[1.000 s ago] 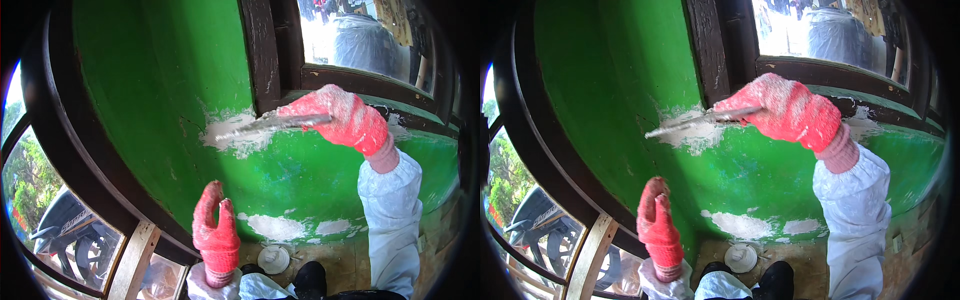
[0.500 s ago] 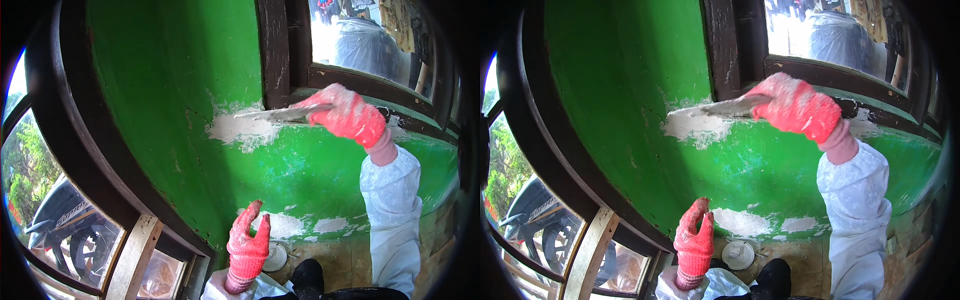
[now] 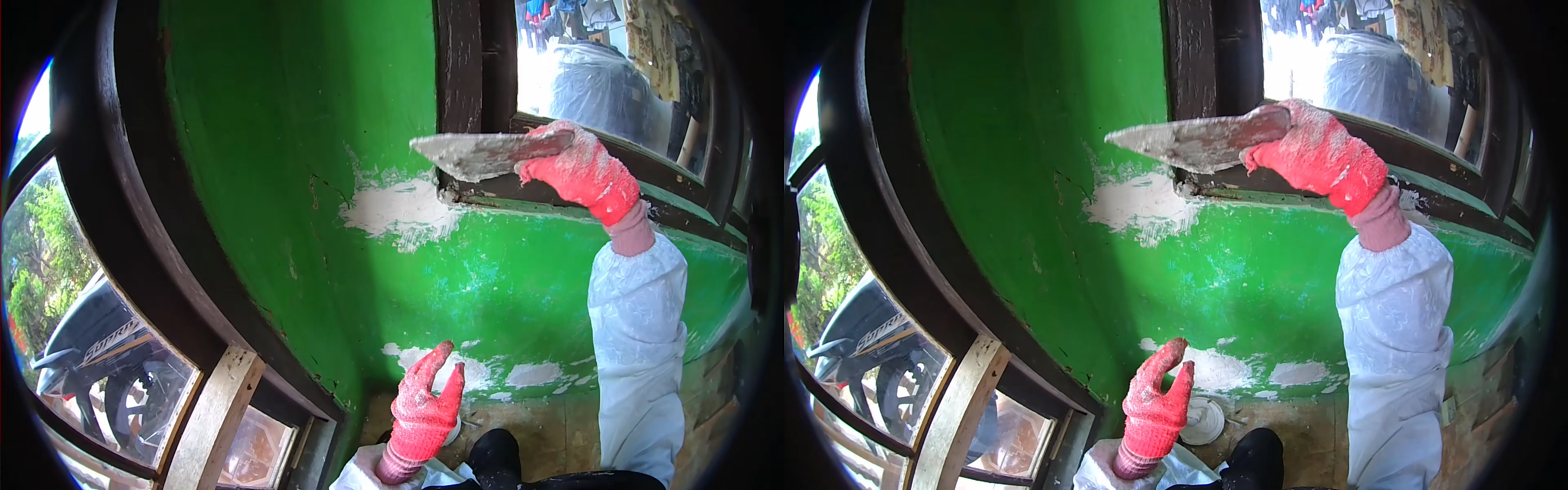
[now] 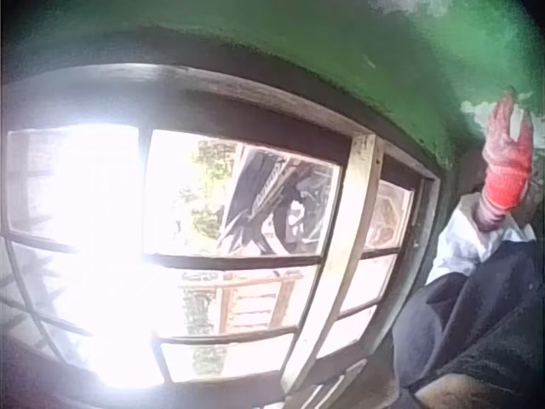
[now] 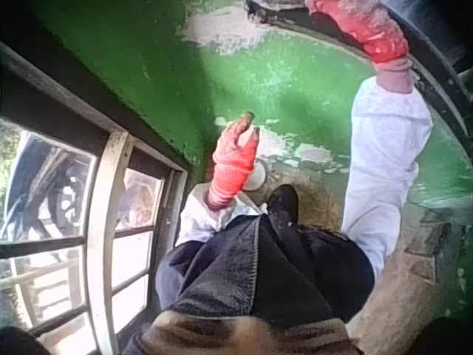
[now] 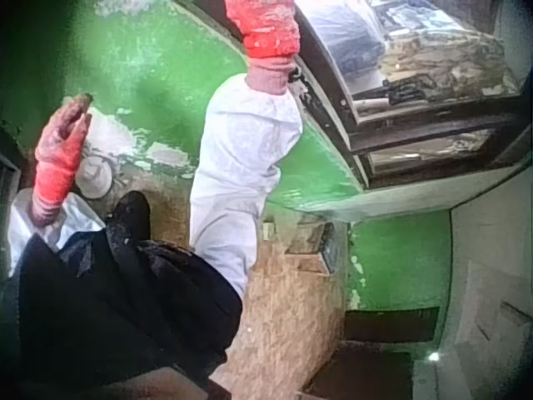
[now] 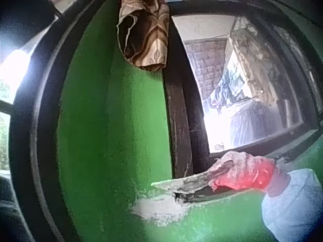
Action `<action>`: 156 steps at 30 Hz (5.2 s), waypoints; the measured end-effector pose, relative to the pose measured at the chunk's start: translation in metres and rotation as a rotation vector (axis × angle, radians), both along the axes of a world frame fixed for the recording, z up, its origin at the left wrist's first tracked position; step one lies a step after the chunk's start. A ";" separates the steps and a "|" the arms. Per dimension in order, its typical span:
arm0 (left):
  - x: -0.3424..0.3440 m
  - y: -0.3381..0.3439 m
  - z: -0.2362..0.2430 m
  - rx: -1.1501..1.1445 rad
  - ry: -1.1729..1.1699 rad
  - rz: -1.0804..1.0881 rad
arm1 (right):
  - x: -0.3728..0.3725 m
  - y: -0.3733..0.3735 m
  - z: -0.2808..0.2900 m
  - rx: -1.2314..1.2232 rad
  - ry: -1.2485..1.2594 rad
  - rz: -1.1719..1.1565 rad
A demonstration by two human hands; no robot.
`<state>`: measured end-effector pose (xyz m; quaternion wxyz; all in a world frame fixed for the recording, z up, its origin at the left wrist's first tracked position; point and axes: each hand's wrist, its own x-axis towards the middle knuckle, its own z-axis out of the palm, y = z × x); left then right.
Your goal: The person applies white plaster from a bucket onto a green wall using a spatula and a putty knife, spreading and smoothing the compound over patches of the wall surface near a window.
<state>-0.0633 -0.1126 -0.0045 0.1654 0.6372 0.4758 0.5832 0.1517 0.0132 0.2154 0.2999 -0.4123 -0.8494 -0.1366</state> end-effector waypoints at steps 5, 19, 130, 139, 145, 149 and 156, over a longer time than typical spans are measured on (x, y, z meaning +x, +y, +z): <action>0.004 0.003 -0.006 -0.012 -0.002 0.013 | -0.018 0.015 0.017 -0.115 0.174 0.071; -0.015 0.013 -0.028 -0.134 -0.069 0.037 | -0.057 0.010 0.034 -0.098 0.072 -0.008; 0.030 0.004 -0.502 -0.986 0.304 0.730 | -0.014 -0.148 -0.607 -1.000 1.011 -0.390; 0.028 0.008 -0.317 -1.049 -0.181 0.698 | 0.027 -0.174 -0.507 -0.709 1.268 -0.473; 0.012 -0.012 -0.252 -0.885 0.060 0.464 | 0.040 -0.171 -0.377 -0.870 0.838 -0.563; 0.024 -0.020 -0.182 -0.923 0.040 0.323 | 0.044 -0.165 -0.340 -0.729 0.583 -0.326; 0.008 -0.022 -0.172 -0.932 0.114 0.247 | 0.036 -0.183 -0.251 -0.568 -0.114 -0.229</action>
